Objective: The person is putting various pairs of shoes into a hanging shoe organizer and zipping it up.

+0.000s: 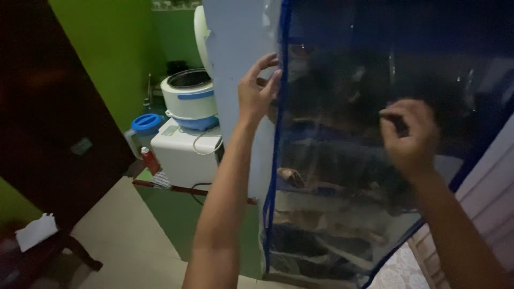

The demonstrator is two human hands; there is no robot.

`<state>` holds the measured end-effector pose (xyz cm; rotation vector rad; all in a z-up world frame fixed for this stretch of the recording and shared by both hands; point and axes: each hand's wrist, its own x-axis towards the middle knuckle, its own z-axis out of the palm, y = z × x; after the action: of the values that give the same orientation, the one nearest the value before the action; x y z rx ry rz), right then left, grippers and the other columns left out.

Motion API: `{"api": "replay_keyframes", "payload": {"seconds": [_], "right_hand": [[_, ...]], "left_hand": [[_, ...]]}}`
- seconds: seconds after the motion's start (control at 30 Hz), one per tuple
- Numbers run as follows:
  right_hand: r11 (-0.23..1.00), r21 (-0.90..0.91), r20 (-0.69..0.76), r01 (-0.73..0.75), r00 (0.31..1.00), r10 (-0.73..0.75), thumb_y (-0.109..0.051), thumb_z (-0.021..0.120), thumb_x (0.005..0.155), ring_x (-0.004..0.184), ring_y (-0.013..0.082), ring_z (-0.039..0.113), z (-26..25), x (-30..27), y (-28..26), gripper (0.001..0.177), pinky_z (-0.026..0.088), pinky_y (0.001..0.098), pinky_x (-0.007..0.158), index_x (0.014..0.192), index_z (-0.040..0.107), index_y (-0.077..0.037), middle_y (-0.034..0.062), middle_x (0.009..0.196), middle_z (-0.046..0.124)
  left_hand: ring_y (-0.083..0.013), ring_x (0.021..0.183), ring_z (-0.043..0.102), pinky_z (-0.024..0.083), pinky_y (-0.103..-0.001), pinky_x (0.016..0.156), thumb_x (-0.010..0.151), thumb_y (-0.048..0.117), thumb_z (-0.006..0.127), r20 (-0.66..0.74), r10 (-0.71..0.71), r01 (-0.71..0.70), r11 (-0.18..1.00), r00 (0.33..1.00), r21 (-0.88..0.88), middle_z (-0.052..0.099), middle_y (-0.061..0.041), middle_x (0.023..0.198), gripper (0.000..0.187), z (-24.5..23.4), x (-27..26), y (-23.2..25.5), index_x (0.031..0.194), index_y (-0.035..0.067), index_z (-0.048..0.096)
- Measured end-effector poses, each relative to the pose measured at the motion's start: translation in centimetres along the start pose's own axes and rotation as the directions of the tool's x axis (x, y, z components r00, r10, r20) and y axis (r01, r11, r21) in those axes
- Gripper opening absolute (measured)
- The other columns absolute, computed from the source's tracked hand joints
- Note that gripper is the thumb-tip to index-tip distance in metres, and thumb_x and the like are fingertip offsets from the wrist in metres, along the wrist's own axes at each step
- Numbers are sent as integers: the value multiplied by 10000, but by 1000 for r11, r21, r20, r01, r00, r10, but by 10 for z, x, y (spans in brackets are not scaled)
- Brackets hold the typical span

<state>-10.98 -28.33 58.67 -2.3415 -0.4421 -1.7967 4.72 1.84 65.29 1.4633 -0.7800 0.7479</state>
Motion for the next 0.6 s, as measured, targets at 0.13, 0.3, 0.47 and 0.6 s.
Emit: {"api": "replay_keyframes", "payload": {"seconds": [0.13,0.3,0.47,0.6], "right_hand": [[990,117,80,-77,994,68,-19,712,959,1110,288,656,23,12,-50,155,531,402,957,1106,683,-56,126,1140,669],[986,152,110,-70,992,53,-102,730,950,1066,288,649,54,32,-99,140,518,400,918,1083,712,-63,124,1086,694],[932,273,242,-237,955,172,-124,718,952,982,252,679,91,50,-123,186,534,398,882,1123,724,-51,108,1045,723],[848,406,273,-341,931,243,-120,663,981,984,244,711,114,58,-128,201,578,387,864,1161,693,-33,137,1096,721]], "left_hand": [[-136,766,753,613,-280,655,933,237,743,-68,8,-1,995,998,101,797,-83,1027,315,12,-5,-15,1202,74,728],[-171,759,678,555,-319,691,1020,290,653,-155,-253,255,967,955,-3,773,-147,857,301,15,-35,-36,1122,46,798],[-146,864,757,588,-290,768,925,361,731,-142,-222,223,975,965,-11,808,-87,988,354,15,-45,-27,1128,77,792],[-147,884,762,585,-287,790,898,381,766,-163,-279,268,959,946,-90,824,-92,977,383,23,-25,-21,1121,70,793]]}}
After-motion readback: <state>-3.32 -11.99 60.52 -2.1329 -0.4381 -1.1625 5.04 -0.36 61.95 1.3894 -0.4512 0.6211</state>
